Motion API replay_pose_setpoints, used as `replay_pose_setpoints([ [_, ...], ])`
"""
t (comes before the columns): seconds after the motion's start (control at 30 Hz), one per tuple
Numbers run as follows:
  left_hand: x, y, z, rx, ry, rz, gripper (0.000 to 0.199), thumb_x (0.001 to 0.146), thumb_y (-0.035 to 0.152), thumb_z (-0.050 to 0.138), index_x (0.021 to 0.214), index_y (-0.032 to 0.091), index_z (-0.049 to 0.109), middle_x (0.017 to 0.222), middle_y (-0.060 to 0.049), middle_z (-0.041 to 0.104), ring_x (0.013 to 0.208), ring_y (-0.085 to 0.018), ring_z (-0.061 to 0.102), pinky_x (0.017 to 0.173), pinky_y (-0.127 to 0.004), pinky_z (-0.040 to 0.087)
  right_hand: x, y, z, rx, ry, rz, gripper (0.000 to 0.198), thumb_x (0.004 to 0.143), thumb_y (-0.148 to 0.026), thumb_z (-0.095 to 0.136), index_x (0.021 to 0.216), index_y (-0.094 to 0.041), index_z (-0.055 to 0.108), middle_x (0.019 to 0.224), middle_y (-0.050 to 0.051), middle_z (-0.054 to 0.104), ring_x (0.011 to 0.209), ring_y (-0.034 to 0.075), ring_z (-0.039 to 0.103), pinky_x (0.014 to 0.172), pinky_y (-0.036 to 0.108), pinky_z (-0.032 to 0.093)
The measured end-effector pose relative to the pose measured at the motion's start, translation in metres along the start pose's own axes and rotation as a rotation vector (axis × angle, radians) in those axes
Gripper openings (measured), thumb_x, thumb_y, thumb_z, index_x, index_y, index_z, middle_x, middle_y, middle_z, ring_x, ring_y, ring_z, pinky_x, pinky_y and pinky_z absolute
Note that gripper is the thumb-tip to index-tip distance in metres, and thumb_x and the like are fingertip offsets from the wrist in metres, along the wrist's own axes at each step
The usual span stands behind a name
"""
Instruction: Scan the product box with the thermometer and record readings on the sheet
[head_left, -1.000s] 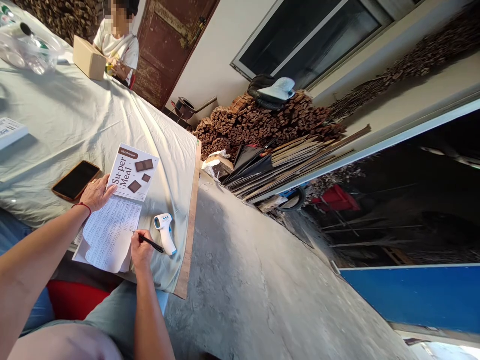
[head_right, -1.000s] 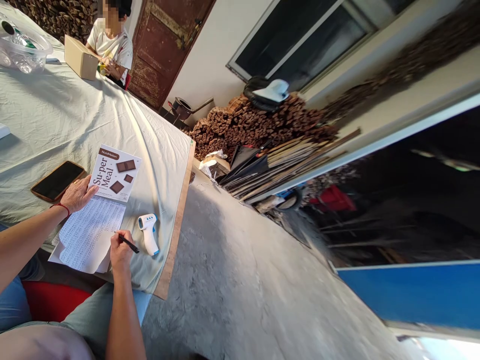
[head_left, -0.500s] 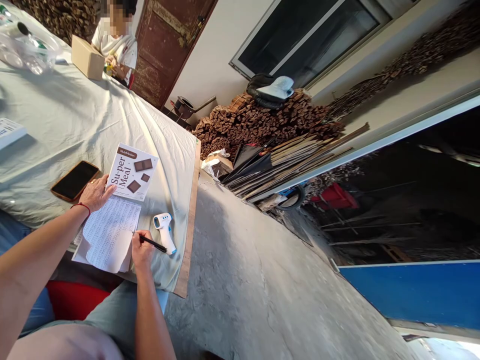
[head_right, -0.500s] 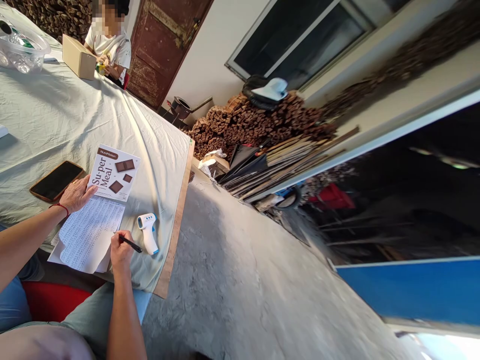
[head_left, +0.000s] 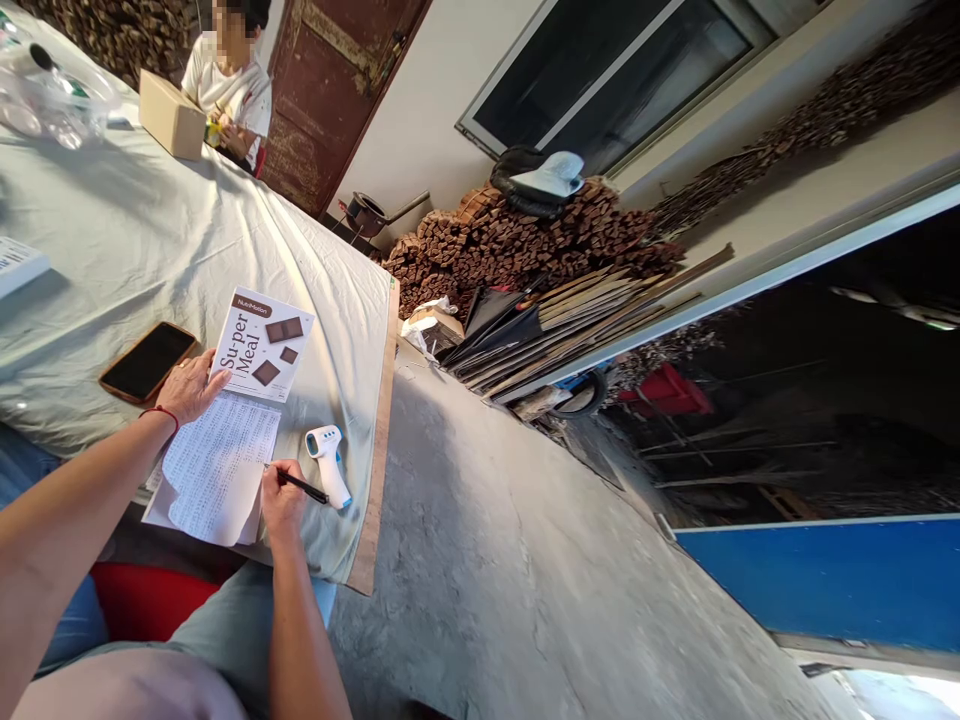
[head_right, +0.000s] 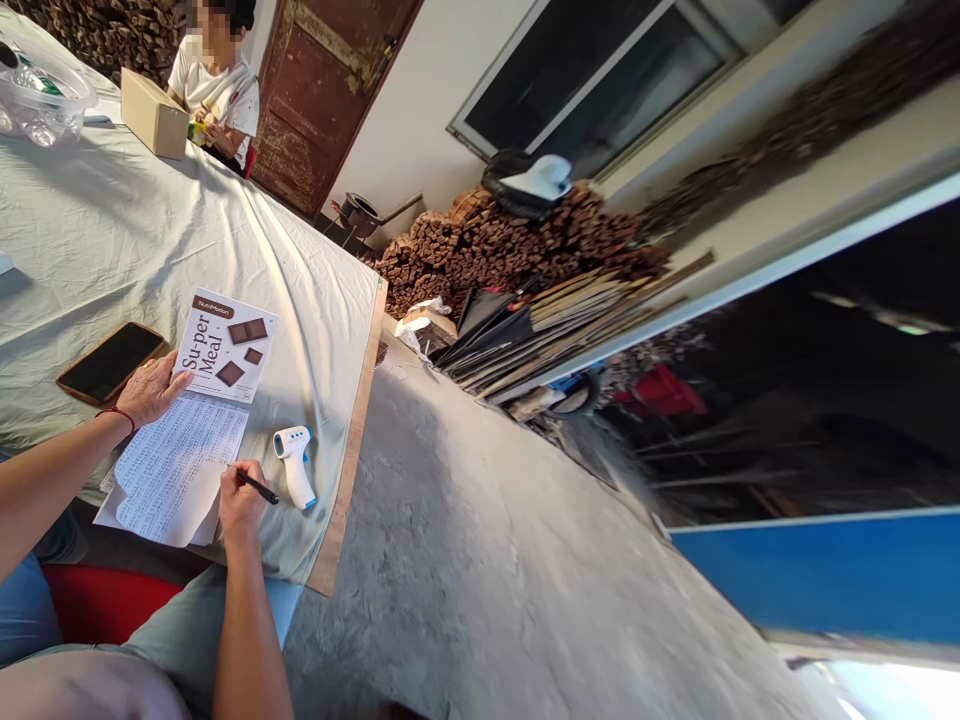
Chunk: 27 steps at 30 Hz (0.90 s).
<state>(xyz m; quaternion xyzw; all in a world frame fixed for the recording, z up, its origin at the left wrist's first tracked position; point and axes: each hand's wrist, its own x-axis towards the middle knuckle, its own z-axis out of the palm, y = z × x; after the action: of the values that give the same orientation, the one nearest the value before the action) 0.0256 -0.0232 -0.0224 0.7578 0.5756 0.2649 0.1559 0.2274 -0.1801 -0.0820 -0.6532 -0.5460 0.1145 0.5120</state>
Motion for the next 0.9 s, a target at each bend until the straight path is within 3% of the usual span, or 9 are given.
replay_pose_setpoints([
  [0.23,0.000,-0.003,0.002,0.012,0.006,0.000,0.071,0.099,0.062,0.024,0.145,0.013,0.048,0.127,-0.018,0.069,0.120,-0.037,0.064,0.106,-0.051,0.045,0.004,-0.004,-0.019,-0.114,0.119,-0.034,0.029,0.100,-0.032,0.042,0.101,-0.018,0.067,0.097,0.012,0.074,0.093,0.023,0.070,0.085,0.035,0.056],
  [0.5,0.000,-0.006,0.005,0.013,0.020,0.000,0.070,0.099,0.061,0.027,0.144,0.013,0.050,0.122,-0.018,0.071,0.114,-0.036,0.065,0.102,-0.049,0.047,0.038,-0.016,-0.022,-0.503,-0.182,0.169,0.023,0.085,-0.016,0.060,0.098,-0.021,0.078,0.096,0.008,0.074,0.086,0.024,0.068,0.079,0.033,0.049],
  [0.6,-0.001,-0.007,0.006,0.015,0.015,-0.007,0.072,0.099,0.061,0.026,0.145,0.011,0.049,0.124,-0.019,0.071,0.117,-0.036,0.064,0.103,-0.050,0.047,0.044,-0.017,-0.023,-0.505,-0.128,0.167,0.032,0.084,-0.018,0.064,0.113,-0.020,0.076,0.101,0.010,0.074,0.095,0.028,0.068,0.085,0.036,0.048],
  [0.73,0.000,-0.010,0.008,-0.005,0.030,0.003,0.069,0.100,0.061,0.028,0.146,0.014,0.049,0.124,-0.016,0.071,0.117,-0.034,0.064,0.104,-0.048,0.047,0.050,-0.009,-0.041,-0.592,0.003,0.222,0.048,0.081,-0.026,0.072,0.128,-0.017,0.069,0.131,0.021,0.066,0.120,0.037,0.061,0.096,0.044,0.046],
  [0.8,0.000,-0.010,0.008,-0.017,0.033,-0.002,0.069,0.099,0.061,0.029,0.145,0.015,0.050,0.125,-0.016,0.071,0.117,-0.035,0.065,0.104,-0.048,0.047,0.054,-0.003,-0.054,-0.638,-0.047,0.321,0.051,0.081,-0.031,0.073,0.129,-0.015,0.068,0.135,0.024,0.064,0.120,0.039,0.062,0.094,0.046,0.047],
  [0.9,0.000,-0.008,0.005,-0.028,0.016,-0.015,0.071,0.099,0.062,0.029,0.146,0.013,0.050,0.125,-0.017,0.071,0.118,-0.037,0.064,0.104,-0.049,0.047,0.065,0.001,-0.066,-0.551,-0.137,0.438,0.041,0.080,-0.036,0.072,0.114,-0.014,0.073,0.126,0.024,0.068,0.108,0.037,0.068,0.087,0.043,0.051],
])
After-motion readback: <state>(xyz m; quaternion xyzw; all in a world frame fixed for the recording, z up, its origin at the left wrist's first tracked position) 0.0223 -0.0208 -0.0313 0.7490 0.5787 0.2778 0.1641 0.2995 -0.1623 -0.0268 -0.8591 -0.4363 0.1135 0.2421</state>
